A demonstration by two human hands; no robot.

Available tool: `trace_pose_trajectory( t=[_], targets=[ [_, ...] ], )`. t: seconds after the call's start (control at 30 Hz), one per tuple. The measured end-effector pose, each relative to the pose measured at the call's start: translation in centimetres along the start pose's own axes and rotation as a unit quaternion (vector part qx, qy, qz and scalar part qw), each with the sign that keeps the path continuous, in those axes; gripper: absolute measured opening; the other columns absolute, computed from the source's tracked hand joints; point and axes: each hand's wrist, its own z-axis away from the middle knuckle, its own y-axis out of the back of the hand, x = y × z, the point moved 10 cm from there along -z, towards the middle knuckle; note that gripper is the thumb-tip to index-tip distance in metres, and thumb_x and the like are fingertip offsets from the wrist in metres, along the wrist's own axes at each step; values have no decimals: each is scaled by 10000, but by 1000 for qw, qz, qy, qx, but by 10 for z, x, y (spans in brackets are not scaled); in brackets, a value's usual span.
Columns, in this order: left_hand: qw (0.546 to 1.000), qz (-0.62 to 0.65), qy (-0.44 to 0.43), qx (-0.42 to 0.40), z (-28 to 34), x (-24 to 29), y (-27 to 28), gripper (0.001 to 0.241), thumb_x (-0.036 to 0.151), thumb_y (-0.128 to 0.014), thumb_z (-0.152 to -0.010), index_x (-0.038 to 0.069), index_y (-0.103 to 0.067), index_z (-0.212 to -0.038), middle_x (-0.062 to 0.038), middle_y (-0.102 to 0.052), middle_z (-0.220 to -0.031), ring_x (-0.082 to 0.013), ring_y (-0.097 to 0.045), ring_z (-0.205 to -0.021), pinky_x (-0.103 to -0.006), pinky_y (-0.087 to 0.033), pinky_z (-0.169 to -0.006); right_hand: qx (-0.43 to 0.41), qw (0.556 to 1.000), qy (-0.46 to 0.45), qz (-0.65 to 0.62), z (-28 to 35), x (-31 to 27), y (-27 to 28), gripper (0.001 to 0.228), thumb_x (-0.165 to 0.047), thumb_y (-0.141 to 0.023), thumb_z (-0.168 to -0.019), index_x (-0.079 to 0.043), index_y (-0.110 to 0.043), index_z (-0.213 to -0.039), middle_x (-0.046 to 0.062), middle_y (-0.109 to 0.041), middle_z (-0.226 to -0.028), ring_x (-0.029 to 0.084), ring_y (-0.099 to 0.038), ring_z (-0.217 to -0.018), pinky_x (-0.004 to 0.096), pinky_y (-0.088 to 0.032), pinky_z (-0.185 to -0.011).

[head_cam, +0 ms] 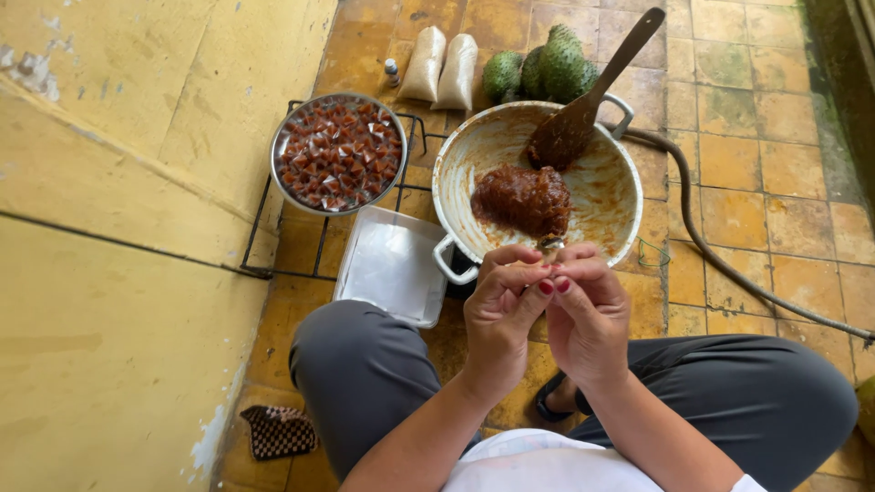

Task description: Scooping portions of a brown paste from a large bowl and wrapping them in individual plastic sheets.

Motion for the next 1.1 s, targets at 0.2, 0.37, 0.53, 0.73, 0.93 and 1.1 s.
trace_pose_trajectory(
  t=[0.2,0.37,0.53,0.73,0.93,1.1],
  targets=[
    [1000,16,-6,-5,2,-1,-1,127,16,-730,-947,-20,-715,-1067,-151,-571,-1186,-191,-645,-1108,-327,-547,-1016,7,1000,-2,4,3,2,7,83,-10,-623,-988,40,-627,-1054,139,-467,-1012,185,-536,-900,290,-473,-857],
    [994,28,81,62,4,-40,24,119,52,-708,-985,-6,-696,-1089,-147,-629,-1168,-216,-688,-1020,-375,-593,-915,-16,997,-53,50,2,11,0,187,-42,-601,-1019,47,-572,-1181,120,-492,-1031,165,-562,-943,299,-486,-895],
    [939,116,239,219,18,-116,93,114,140,-636,-1038,69,-657,-1125,-101,-705,-1064,-231,-745,-950,-396,-665,-804,-32,981,-141,127,9,21,51,344,-36,-593,-1022,3,-566,-1363,101,-524,-1022,151,-541,-906,320,-537,-908],
    [877,164,251,375,-4,-160,190,154,69,-472,-1043,80,-608,-1115,-152,-704,-877,-238,-696,-792,-349,-619,-784,7,931,-303,203,46,22,140,304,-48,-623,-995,-29,-619,-1298,59,-579,-1006,158,-580,-880,248,-527,-827],
    [895,12,204,396,-130,-67,217,615,341,-422,-956,1,-343,-1463,-267,-395,-1450,-430,-496,-1355,-497,-470,-1118,55,934,-290,199,55,-10,197,289,-49,-623,-1013,-21,-624,-1300,54,-637,-1024,142,-634,-898,242,-571,-856],
    [861,-297,138,389,-108,-70,275,299,166,-585,-950,70,-617,-1231,-133,-687,-1250,-266,-660,-1140,-419,-540,-1021,77,945,-219,232,47,-44,289,383,-102,-599,-994,-121,-615,-1376,-37,-638,-1008,82,-656,-936,223,-596,-945]
  ],
)
